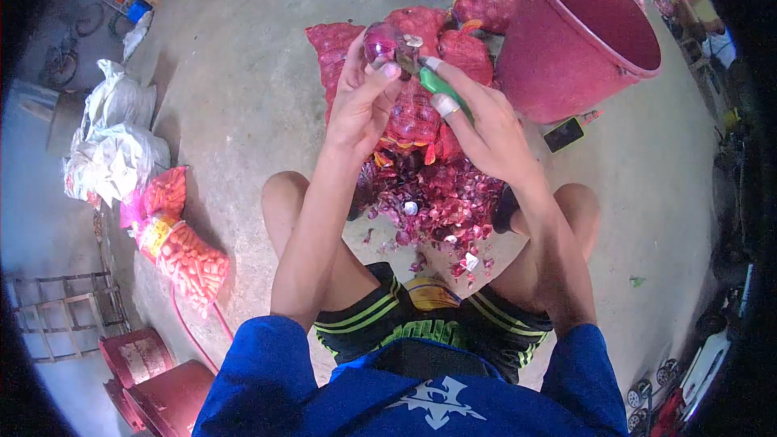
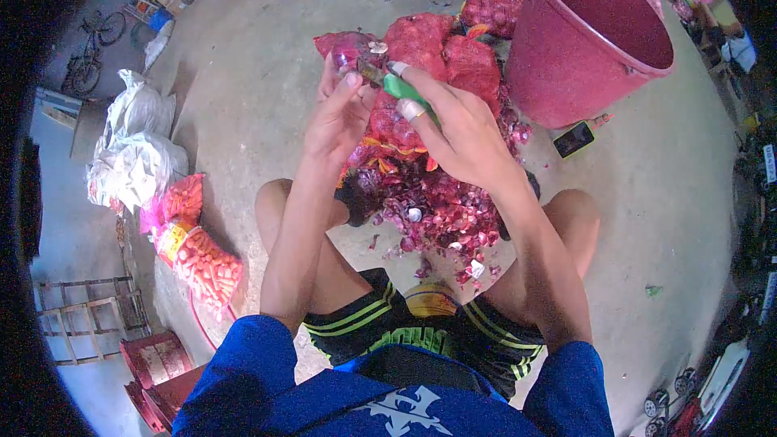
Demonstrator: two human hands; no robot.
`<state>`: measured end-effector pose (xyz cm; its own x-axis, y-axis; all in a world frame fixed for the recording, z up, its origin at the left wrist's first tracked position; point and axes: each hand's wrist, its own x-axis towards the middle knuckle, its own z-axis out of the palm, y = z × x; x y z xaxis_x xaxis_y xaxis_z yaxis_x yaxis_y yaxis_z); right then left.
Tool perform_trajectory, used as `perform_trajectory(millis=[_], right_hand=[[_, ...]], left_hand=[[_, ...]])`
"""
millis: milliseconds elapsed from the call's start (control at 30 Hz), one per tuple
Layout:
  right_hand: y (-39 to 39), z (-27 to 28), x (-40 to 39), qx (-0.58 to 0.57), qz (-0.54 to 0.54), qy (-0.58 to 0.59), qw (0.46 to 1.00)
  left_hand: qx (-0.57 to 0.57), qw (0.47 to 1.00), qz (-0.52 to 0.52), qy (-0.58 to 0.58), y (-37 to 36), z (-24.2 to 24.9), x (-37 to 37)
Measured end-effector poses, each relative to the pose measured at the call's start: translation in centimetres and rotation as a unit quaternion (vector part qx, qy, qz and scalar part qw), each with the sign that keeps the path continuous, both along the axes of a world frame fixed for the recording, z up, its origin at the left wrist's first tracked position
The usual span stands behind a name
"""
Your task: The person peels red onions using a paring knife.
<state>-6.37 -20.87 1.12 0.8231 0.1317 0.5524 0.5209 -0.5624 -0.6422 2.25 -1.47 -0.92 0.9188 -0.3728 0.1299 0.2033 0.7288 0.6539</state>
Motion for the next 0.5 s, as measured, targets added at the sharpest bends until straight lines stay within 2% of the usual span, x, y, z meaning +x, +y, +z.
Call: perform_trajectory(millis=[300, 367, 500], right_hand=[[0.1, -0.1, 0.3, 0.027, 0.024, 0.013, 0.999], [0.4, 0.1, 0.1, 0.036, -0.003, 0.070, 0.997], [1.5, -0.7, 0.3, 0.033, -0.031, 0.026, 0.999]], left_hand=[[0.000, 1.000, 0.015, 0.023, 0.4, -0.3, 0.0], [0.017, 0.999, 0.027, 0.014, 0.0, -0.1, -0.1], [0.055, 0.998, 0.015, -0.016, 0.1, 0.6, 0.0]])
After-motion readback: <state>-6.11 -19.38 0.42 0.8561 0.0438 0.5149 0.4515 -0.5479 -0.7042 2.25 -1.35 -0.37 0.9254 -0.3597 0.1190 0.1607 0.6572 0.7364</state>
